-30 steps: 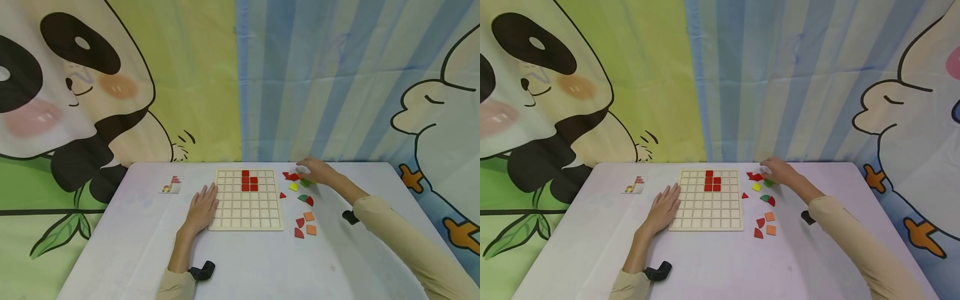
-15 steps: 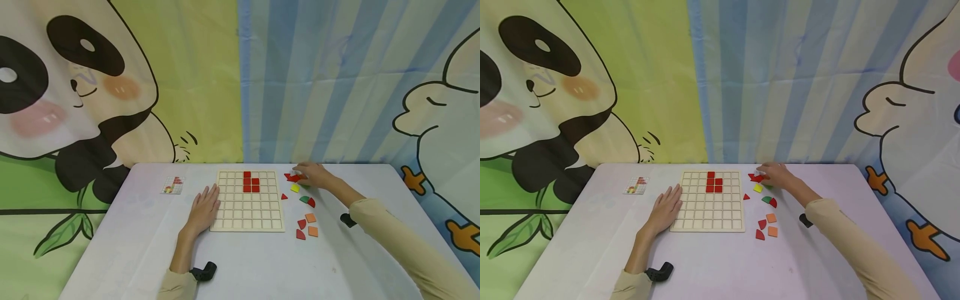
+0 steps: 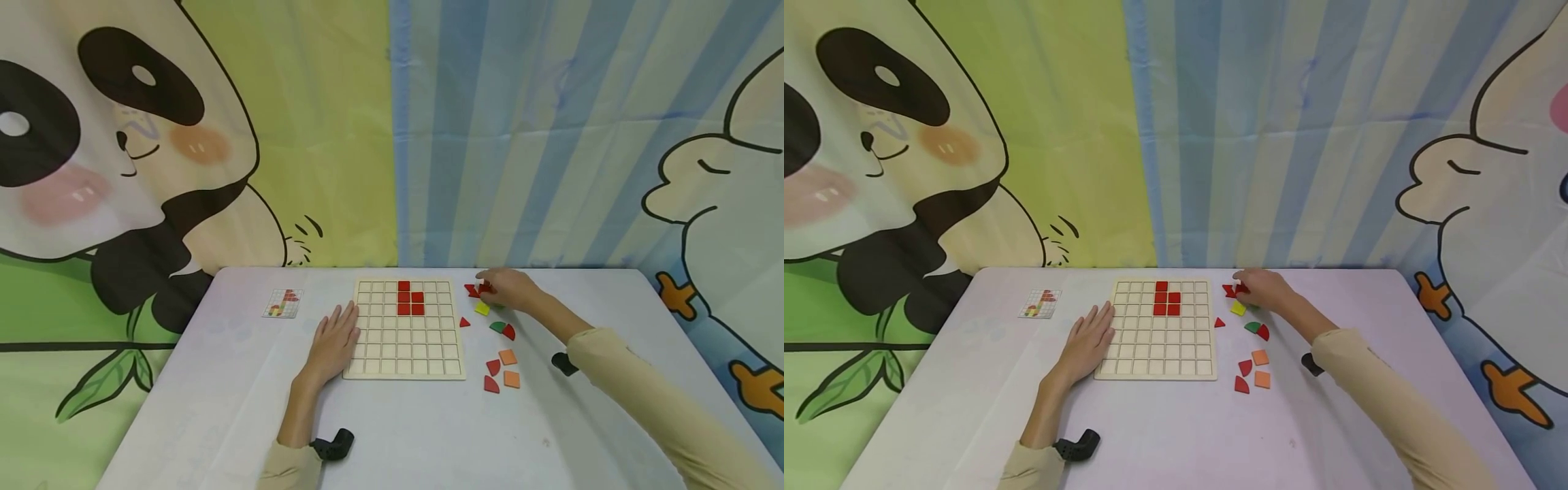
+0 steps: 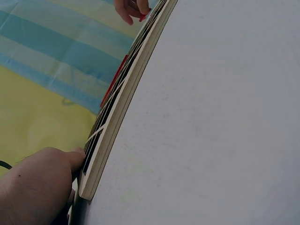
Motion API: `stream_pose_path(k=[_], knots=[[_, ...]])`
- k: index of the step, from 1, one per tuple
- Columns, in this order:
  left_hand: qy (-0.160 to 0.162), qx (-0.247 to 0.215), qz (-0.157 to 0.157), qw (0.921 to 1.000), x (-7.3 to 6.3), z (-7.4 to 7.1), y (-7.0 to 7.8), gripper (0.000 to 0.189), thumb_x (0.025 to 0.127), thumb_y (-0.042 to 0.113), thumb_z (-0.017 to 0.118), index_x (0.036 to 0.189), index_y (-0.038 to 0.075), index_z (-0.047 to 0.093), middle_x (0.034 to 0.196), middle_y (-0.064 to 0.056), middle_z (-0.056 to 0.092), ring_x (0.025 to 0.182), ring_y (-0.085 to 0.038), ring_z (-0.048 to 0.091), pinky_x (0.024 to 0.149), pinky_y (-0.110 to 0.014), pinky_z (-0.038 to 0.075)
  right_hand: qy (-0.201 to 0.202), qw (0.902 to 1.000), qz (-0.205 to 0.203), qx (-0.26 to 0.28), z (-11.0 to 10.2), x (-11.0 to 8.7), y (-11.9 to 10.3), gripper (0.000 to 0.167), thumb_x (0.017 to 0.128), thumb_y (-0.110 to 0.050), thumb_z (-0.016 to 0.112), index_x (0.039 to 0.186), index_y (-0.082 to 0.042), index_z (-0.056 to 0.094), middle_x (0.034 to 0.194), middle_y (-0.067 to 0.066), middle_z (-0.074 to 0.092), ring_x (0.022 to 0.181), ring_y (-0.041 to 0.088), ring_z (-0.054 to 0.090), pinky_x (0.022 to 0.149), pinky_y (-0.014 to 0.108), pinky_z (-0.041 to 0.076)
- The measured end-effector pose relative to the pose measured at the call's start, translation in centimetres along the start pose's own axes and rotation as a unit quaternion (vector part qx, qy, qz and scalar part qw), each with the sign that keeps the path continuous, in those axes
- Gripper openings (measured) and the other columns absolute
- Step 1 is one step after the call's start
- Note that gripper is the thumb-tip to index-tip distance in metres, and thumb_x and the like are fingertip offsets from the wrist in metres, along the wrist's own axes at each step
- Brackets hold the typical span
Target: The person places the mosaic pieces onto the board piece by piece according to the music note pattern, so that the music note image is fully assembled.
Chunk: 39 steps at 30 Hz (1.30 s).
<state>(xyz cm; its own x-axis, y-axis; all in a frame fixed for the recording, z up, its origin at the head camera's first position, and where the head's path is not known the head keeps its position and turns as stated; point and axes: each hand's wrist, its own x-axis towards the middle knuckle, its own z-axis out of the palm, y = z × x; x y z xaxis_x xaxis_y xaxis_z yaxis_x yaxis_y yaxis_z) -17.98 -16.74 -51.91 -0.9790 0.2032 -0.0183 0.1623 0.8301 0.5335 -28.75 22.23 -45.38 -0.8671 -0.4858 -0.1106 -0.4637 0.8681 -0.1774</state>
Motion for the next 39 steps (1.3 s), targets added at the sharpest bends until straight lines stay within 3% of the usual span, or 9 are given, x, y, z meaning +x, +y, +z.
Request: stream_pose_path(k=[4,10,14,24,34,39], knots=[[-0.006,0.001,-0.002,1.0000,0.0,0.1,-0.1,0.058,0.112,0.030,0.039,0.164,0.007,0.026,0.173,-0.007,0.018,0.162,-0.034,0.010,0.129,-0.057,0.003,0.023,0.9983,0.005,0.053,-0.2,-0.2,-2.2,0.047,0.095,-0.020,0.075,0.133,0.003,0.063,0.104,0.012,0.072,0.078,0.018,0.061,0.069,0.031,0.057],[-0.006,0.005,-0.005,1.0000,0.1,0.1,-0.1,0.058,0.112,0.030,0.038,0.164,0.008,0.025,0.174,-0.007,0.018,0.162,-0.034,0.009,0.129,-0.057,0.003,0.042,0.9899,-0.096,0.095,0.8,-0.3,-6.4,0.025,0.094,-0.012,0.074,0.114,0.002,0.068,0.097,0.009,0.066,0.076,0.014,0.055,0.067,0.026,0.052],[-0.005,0.004,-0.003,1.0000,0.1,0.2,-0.1,0.058,0.112,0.030,0.038,0.164,0.008,0.026,0.173,-0.006,0.019,0.162,-0.034,0.010,0.130,-0.057,0.004,0.037,0.9856,-0.134,0.097,1.7,0.0,-7.8,0.016,0.093,-0.009,0.071,0.106,-0.001,0.072,0.096,0.008,0.066,0.076,0.012,0.051,0.066,0.022,0.047],[-0.010,0.007,-0.006,0.9999,0.1,0.0,-0.1,0.058,0.113,0.032,0.037,0.164,0.010,0.025,0.174,-0.005,0.018,0.162,-0.032,0.009,0.130,-0.055,0.003,0.070,0.9744,-0.185,0.107,2.9,0.7,-8.7,0.014,0.098,-0.004,0.066,0.104,0.001,0.077,0.101,0.012,0.074,0.089,0.022,0.069,0.077,0.030,0.059],[0.003,0.002,-0.001,1.0000,-0.1,-0.2,0.0,0.057,0.112,0.028,0.039,0.163,0.006,0.027,0.173,-0.008,0.020,0.161,-0.035,0.012,0.129,-0.057,0.005,0.073,0.9733,-0.187,0.111,3.1,0.7,-8.6,0.017,0.099,-0.006,0.068,0.109,0.003,0.078,0.103,0.014,0.073,0.093,0.026,0.070,0.081,0.032,0.061],[0.003,0.004,0.001,1.0000,-0.1,-0.1,0.0,0.057,0.112,0.029,0.040,0.163,0.007,0.028,0.173,-0.008,0.021,0.161,-0.036,0.012,0.129,-0.058,0.006,0.078,0.9773,-0.165,0.108,3.2,1.2,-8.2,0.017,0.098,-0.007,0.069,0.110,0.002,0.078,0.103,0.013,0.074,0.094,0.026,0.071,0.082,0.035,0.060]])
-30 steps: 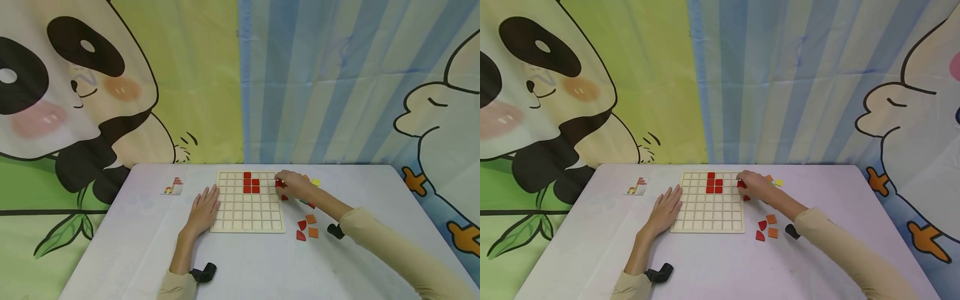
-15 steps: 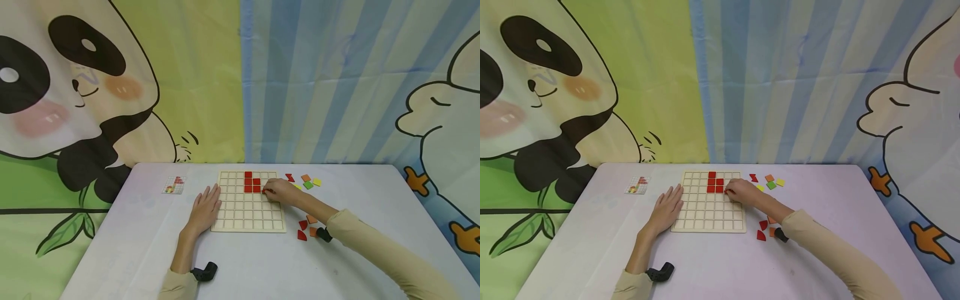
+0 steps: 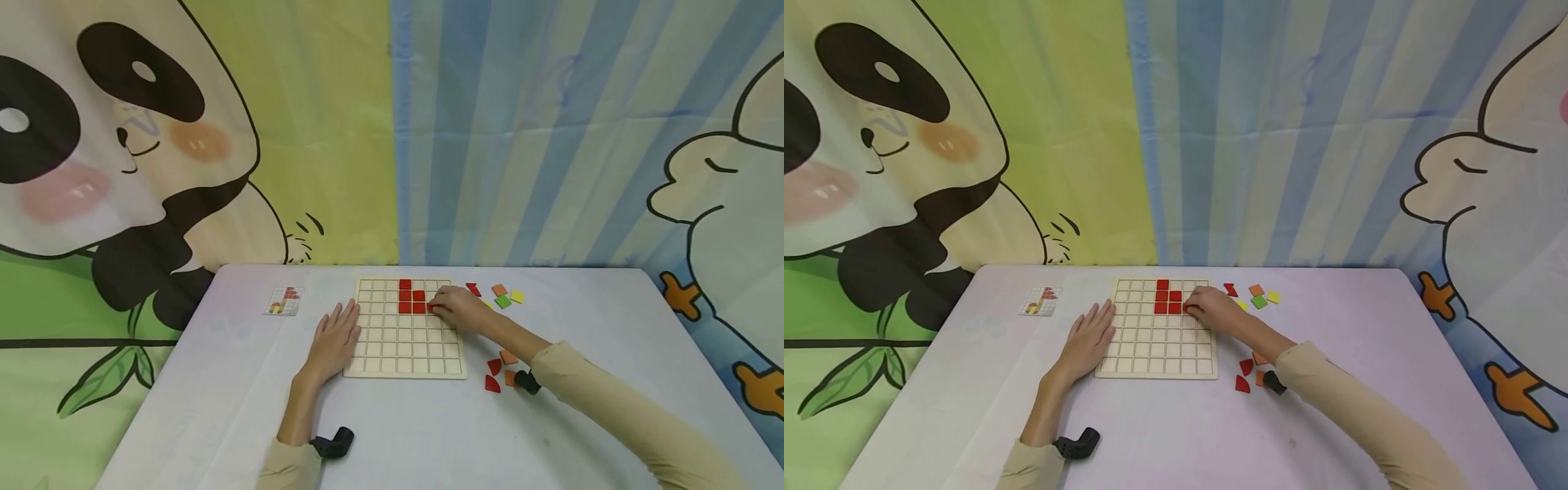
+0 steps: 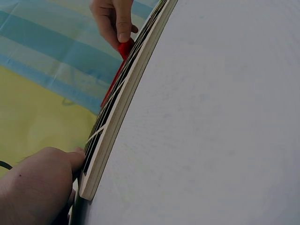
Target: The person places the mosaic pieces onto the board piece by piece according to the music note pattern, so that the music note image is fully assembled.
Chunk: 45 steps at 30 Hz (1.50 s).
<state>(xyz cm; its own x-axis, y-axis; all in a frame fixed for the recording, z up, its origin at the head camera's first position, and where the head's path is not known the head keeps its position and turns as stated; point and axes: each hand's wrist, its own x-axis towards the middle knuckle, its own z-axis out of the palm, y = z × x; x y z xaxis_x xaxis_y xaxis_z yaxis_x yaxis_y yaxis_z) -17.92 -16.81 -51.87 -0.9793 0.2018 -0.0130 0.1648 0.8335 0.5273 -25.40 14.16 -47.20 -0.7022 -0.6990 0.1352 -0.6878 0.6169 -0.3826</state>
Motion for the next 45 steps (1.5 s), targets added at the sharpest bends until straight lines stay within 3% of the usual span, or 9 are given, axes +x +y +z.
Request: stream_pose_path(k=[6,15,24,28,32,36,41,45], knots=[[-0.003,-0.003,-0.004,1.0000,0.1,-0.1,0.0,0.058,0.112,0.029,0.040,0.164,0.008,0.027,0.173,-0.007,0.019,0.162,-0.034,0.011,0.130,-0.056,0.005,-0.013,0.9998,0.013,0.000,-0.4,0.7,0.4,0.016,0.098,-0.011,0.070,0.108,0.000,0.078,0.102,0.011,0.076,0.094,0.026,0.071,0.083,0.036,0.060],[0.001,-0.002,0.002,1.0000,0.1,0.1,0.0,0.057,0.112,0.028,0.041,0.163,0.007,0.029,0.173,-0.008,0.021,0.161,-0.035,0.013,0.129,-0.058,0.006,-0.034,0.9969,0.063,0.031,-0.6,1.0,0.5,0.034,0.096,-0.013,0.073,0.125,0.005,0.069,0.112,0.016,0.075,0.102,0.030,0.071,0.090,0.041,0.060],[-0.009,-0.001,-0.003,1.0000,0.2,-0.1,0.0,0.058,0.112,0.030,0.039,0.164,0.009,0.026,0.174,-0.006,0.019,0.162,-0.033,0.010,0.130,-0.057,0.004,-0.013,0.9986,0.030,0.042,-0.3,1.1,0.6,0.006,0.092,-0.009,0.077,0.091,-0.003,0.077,0.093,0.008,0.070,0.084,0.021,0.064,0.076,0.032,0.057],[-0.007,-0.004,-0.003,1.0000,0.2,-0.1,-0.1,0.058,0.112,0.029,0.039,0.164,0.008,0.026,0.173,-0.006,0.019,0.162,-0.034,0.010,0.130,-0.057,0.005,-0.014,0.9997,0.011,0.017,-0.9,0.5,0.1,0.009,0.092,-0.009,0.077,0.096,-0.002,0.080,0.103,0.013,0.072,0.096,0.028,0.068,0.082,0.035,0.060],[-0.003,-0.008,0.000,1.0000,0.2,0.1,-0.1,0.057,0.112,0.029,0.040,0.163,0.007,0.028,0.173,-0.008,0.021,0.161,-0.035,0.012,0.129,-0.058,0.006,-0.007,0.9988,0.047,0.003,-2.4,-1.3,-0.6,0.026,0.094,-0.014,0.076,0.116,-0.001,0.076,0.119,0.017,0.069,0.111,0.035,0.066,0.091,0.045,0.059],[-0.005,-0.002,0.000,1.0000,0.2,0.4,-0.1,0.058,0.112,0.030,0.039,0.164,0.008,0.028,0.173,-0.008,0.021,0.162,-0.035,0.012,0.129,-0.058,0.006,0.001,0.9943,0.103,0.028,-3.3,-4.8,-1.1,0.040,0.094,-0.014,0.077,0.130,0.000,0.069,0.128,0.018,0.069,0.117,0.037,0.065,0.094,0.050,0.058],[-0.005,0.008,0.000,1.0000,0.2,0.3,-0.1,0.058,0.112,0.029,0.039,0.164,0.007,0.027,0.173,-0.008,0.020,0.162,-0.035,0.011,0.129,-0.058,0.006,-0.017,0.9868,0.155,0.044,-3.4,-9.3,-1.5,0.049,0.091,-0.017,0.080,0.136,-0.003,0.065,0.130,0.017,0.067,0.115,0.034,0.066,0.093,0.048,0.060],[-0.006,0.008,0.000,0.9999,0.3,0.2,-0.1,0.058,0.112,0.029,0.038,0.164,0.008,0.025,0.174,-0.008,0.018,0.162,-0.034,0.010,0.129,-0.058,0.005,-0.009,0.9848,0.166,0.050,-3.5,-11.9,-1.6,0.049,0.090,-0.014,0.081,0.134,-0.003,0.066,0.125,0.014,0.069,0.108,0.030,0.067,0.086,0.042,0.061]])
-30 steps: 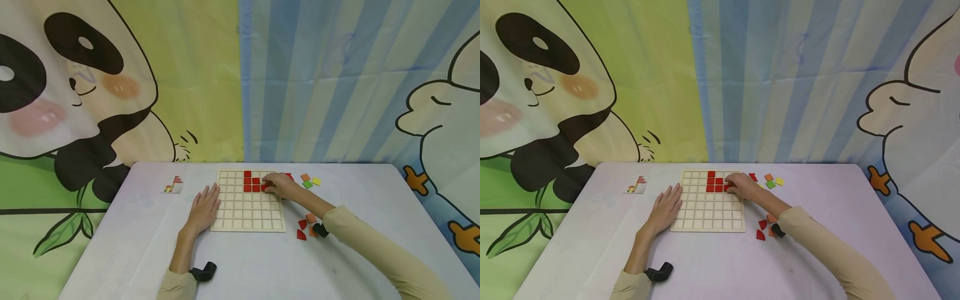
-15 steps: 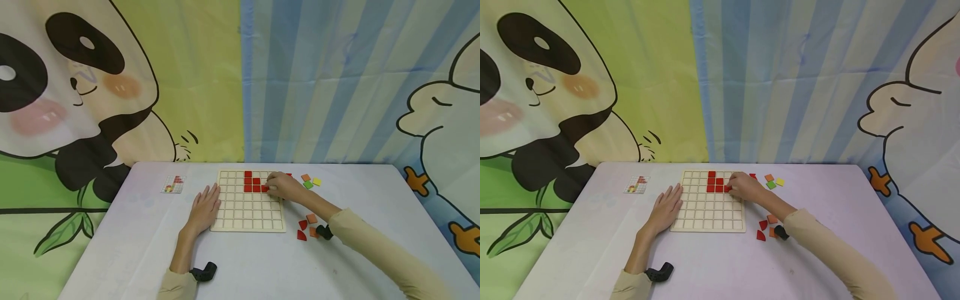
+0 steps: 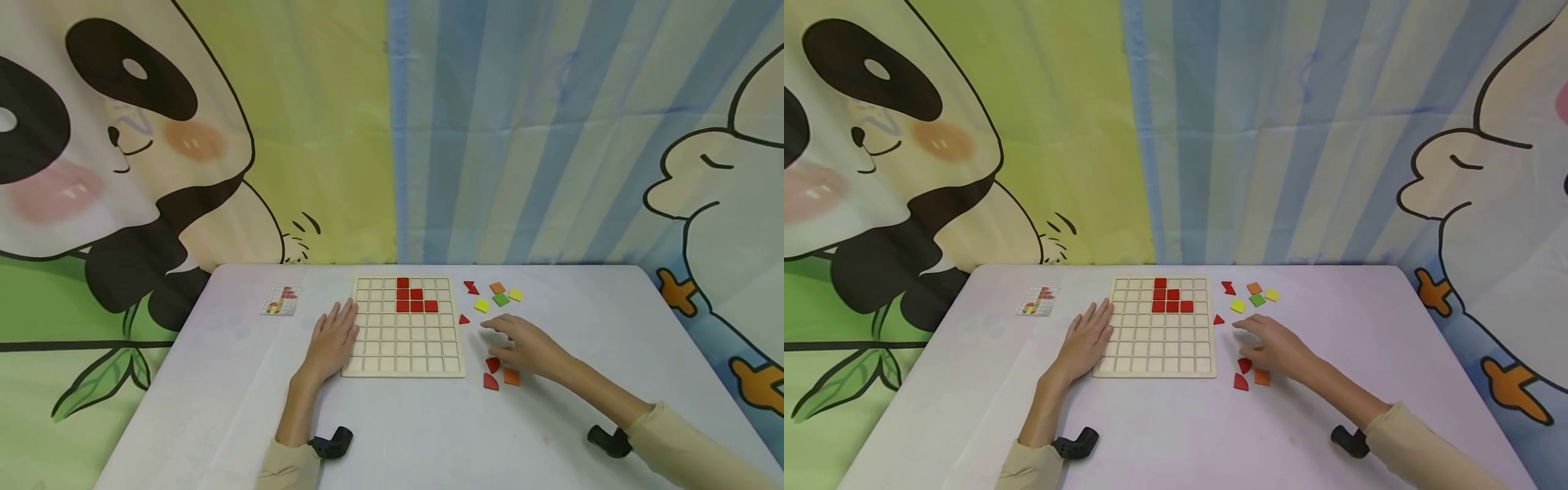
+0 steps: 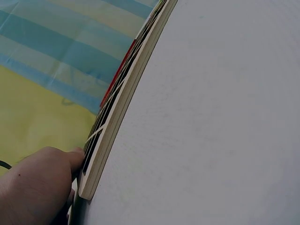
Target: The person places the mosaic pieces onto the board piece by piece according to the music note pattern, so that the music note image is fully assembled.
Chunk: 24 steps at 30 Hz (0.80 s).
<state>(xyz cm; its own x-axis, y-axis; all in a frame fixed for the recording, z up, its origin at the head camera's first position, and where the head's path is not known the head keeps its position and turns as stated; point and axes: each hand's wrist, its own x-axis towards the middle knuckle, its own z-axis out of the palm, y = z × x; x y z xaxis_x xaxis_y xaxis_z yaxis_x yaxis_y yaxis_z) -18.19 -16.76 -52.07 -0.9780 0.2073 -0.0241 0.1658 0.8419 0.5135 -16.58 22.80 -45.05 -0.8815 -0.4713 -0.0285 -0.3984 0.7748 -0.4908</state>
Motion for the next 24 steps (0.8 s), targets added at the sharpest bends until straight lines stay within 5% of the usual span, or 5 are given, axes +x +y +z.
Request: stream_pose_path(k=[4,15,24], knots=[[0.001,-0.001,0.001,1.0000,0.0,0.0,0.0,0.058,0.112,0.029,0.038,0.164,0.007,0.025,0.173,-0.008,0.018,0.162,-0.035,0.010,0.129,-0.058,0.005,0.010,0.9999,-0.008,-0.001,-0.1,-1.5,0.4,0.046,0.087,-0.012,0.083,0.130,-0.003,0.068,0.116,0.009,0.071,0.100,0.026,0.067,0.079,0.037,0.062],[-0.003,-0.004,0.003,1.0000,0.0,-0.2,0.2,0.057,0.112,0.028,0.038,0.164,0.007,0.026,0.173,-0.008,0.018,0.162,-0.035,0.010,0.129,-0.058,0.005,0.019,0.9981,-0.050,-0.029,0.7,-3.7,0.5,0.037,0.085,-0.012,0.085,0.120,-0.009,0.075,0.117,0.003,0.072,0.105,0.023,0.067,0.087,0.036,0.062],[0.001,0.003,0.000,1.0000,0.0,-0.1,0.0,0.058,0.112,0.030,0.037,0.164,0.008,0.025,0.173,-0.007,0.018,0.162,-0.035,0.011,0.129,-0.058,0.006,0.016,0.9956,-0.083,-0.040,1.7,-3.8,-0.1,0.032,0.085,-0.012,0.085,0.117,-0.013,0.077,0.115,-0.002,0.071,0.101,0.016,0.065,0.084,0.028,0.062]])
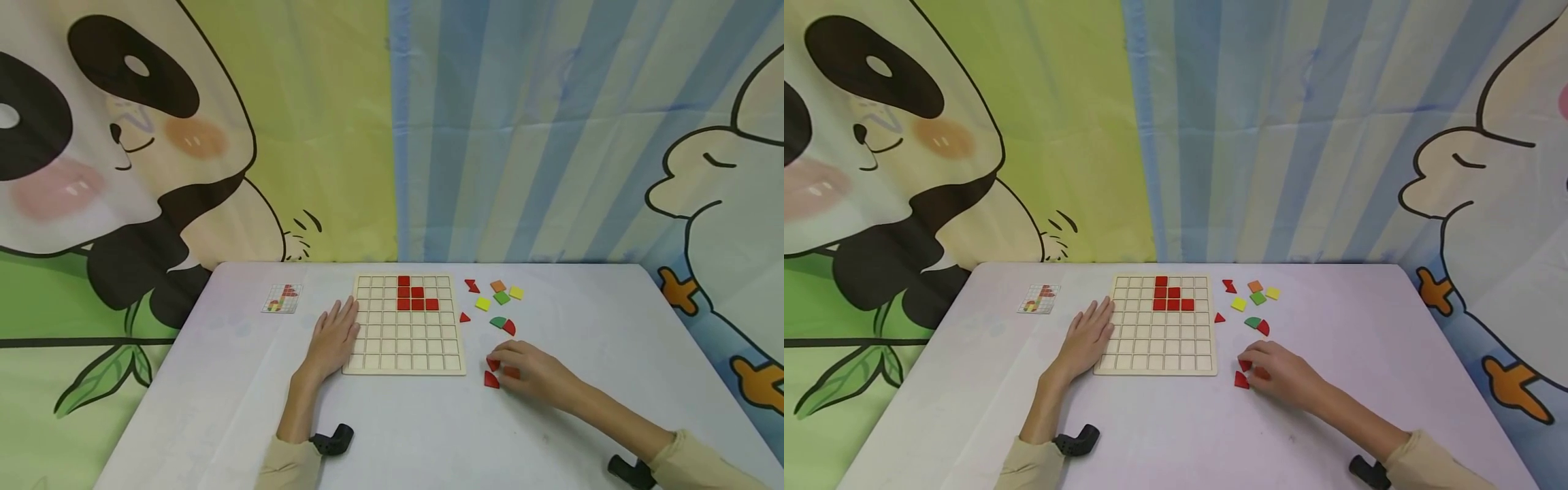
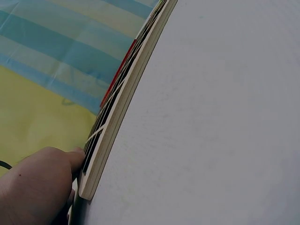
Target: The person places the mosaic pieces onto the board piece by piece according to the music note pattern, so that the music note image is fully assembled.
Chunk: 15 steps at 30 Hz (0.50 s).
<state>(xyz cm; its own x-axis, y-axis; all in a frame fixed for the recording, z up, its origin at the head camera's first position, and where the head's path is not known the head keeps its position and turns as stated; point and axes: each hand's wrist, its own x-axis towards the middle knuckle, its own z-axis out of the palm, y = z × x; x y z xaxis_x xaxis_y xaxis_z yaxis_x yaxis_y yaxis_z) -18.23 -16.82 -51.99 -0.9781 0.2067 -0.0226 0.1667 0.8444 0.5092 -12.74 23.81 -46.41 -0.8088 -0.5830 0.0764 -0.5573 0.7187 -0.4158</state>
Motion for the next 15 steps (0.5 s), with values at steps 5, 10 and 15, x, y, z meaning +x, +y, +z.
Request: stream_pose_path(k=[5,10,15], knots=[[-0.002,-0.005,0.001,1.0000,0.0,-0.1,0.0,0.058,0.112,0.030,0.038,0.164,0.008,0.025,0.174,-0.007,0.018,0.162,-0.034,0.010,0.129,-0.058,0.005,0.014,0.9998,-0.016,-0.006,0.3,0.5,-0.1,0.032,0.084,-0.008,0.085,0.115,-0.009,0.077,0.114,-0.001,0.072,0.098,0.015,0.065,0.083,0.027,0.061],[-0.002,-0.007,0.000,1.0000,-0.1,-0.1,0.1,0.058,0.112,0.030,0.038,0.164,0.007,0.025,0.174,-0.007,0.018,0.162,-0.034,0.010,0.129,-0.058,0.005,-0.001,1.0000,0.002,-0.001,0.3,2.1,-0.5,0.037,0.087,-0.012,0.083,0.122,-0.006,0.074,0.121,0.006,0.070,0.105,0.022,0.066,0.084,0.029,0.062],[0.000,-0.009,0.001,1.0000,-0.1,-0.1,0.1,0.058,0.112,0.030,0.039,0.164,0.007,0.026,0.174,-0.007,0.018,0.162,-0.034,0.010,0.130,-0.057,0.005,-0.005,0.9987,0.041,0.030,0.0,5.0,-0.3,0.038,0.090,-0.011,0.080,0.125,-0.002,0.070,0.123,0.011,0.069,0.111,0.029,0.067,0.089,0.041,0.061]])
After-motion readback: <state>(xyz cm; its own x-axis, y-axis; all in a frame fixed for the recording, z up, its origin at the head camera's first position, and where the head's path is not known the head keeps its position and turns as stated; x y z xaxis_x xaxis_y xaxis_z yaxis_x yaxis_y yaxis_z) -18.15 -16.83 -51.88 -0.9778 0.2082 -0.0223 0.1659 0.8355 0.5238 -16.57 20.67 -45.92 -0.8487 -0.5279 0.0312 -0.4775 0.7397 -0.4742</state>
